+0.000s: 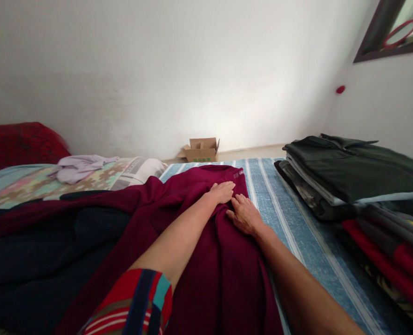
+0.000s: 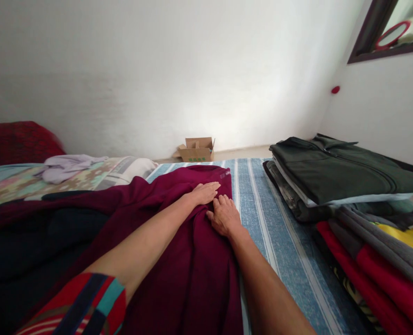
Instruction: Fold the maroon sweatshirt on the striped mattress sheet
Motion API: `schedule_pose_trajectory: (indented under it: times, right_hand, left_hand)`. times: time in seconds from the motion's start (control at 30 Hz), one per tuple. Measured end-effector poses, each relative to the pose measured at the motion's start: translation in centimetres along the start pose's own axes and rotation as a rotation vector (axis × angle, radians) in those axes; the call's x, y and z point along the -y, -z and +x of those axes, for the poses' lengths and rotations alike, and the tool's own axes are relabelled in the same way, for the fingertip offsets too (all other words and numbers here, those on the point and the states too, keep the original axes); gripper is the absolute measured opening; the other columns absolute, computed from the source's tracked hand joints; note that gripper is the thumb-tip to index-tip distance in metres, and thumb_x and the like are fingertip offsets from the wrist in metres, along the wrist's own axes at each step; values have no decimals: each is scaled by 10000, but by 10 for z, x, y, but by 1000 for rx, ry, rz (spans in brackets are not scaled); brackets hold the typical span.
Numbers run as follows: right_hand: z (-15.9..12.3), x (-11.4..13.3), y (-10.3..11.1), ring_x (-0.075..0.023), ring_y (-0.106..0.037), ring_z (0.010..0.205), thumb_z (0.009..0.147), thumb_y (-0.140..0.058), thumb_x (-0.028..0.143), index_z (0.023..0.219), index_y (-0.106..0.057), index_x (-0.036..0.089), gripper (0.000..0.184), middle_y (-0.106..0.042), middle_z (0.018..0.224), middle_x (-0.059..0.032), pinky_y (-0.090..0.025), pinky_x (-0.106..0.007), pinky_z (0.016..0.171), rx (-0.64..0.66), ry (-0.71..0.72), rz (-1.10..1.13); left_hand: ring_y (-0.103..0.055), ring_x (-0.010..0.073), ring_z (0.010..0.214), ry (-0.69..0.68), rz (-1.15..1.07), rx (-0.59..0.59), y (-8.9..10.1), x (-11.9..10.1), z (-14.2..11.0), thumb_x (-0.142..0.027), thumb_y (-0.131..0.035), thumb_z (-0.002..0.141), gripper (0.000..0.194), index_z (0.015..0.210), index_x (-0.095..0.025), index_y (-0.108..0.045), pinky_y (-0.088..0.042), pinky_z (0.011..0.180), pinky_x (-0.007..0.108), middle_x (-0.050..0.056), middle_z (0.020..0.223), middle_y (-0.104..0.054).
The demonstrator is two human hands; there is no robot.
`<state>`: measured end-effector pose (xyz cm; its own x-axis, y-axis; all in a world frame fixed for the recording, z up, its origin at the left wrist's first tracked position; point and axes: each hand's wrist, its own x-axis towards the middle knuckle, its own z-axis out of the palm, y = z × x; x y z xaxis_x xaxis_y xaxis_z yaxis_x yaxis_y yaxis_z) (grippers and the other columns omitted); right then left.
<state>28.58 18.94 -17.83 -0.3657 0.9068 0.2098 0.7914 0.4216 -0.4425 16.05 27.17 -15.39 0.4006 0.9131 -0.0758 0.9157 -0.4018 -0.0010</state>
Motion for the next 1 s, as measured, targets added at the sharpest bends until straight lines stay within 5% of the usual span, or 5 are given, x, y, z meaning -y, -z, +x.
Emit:
schedule_pose_trajectory:
  times: [0.3, 0.57, 0.77, 0.9, 1.0]
  right_hand:
    - [-12, -25, 55, -191, -585, 952, 945, -290, 321, 1023, -633, 161, 387, -653, 1005, -64, -403, -256, 792, -28, -38, 94]
    - [-49, 15, 30, -163, -556, 979, 917, -370, 247, 996, -613, 169, 267, -624, 1050, -77, -375, -247, 854, 82, 46, 35]
    - [-60, 18, 9, -178, -486, 1116, 933, -365, 257, 1074, -572, 136, 278, -567, 1168, -119, -328, -279, 939, 61, 3, -30]
    - [-63, 20, 12, -152, -528, 1044, 955, -304, 266, 1056, -572, 151, 309, -586, 1124, -93, -355, -246, 894, 18, -10, -27]
    - [-67, 23, 13, -159, -527, 1062, 961, -277, 277, 1077, -573, 153, 342, -585, 1137, -102, -363, -251, 883, -6, -27, -32]
  left_hand:
    - [-483, 219, 1180, -125, -7, -157, 41, -19, -76, -207, -409, 873, 241, 1059, -171, -558, -351, 1017, 352, 96, 1203, -565]
    - [-459, 230, 1216, -227, -128, -107, 12, -54, -176, -202, -444, 868, 255, 1094, -165, -556, -340, 1041, 390, 111, 1243, -553]
    - [-474, 209, 1207, 131, -539, -291, -5, -70, -194, -133, -522, 800, 336, 1134, -156, -540, -370, 1033, 354, 120, 1299, -518]
    - [-626, 161, 866, 576, -984, -217, 2, -81, -190, -126, -596, 737, 319, 1052, -144, -543, -527, 719, 257, 74, 1025, -633]
    - [-606, 119, 677, 697, -1073, -157, 5, -87, -184, -182, -601, 755, 325, 1061, -135, -504, -466, 485, 183, 50, 885, -626]
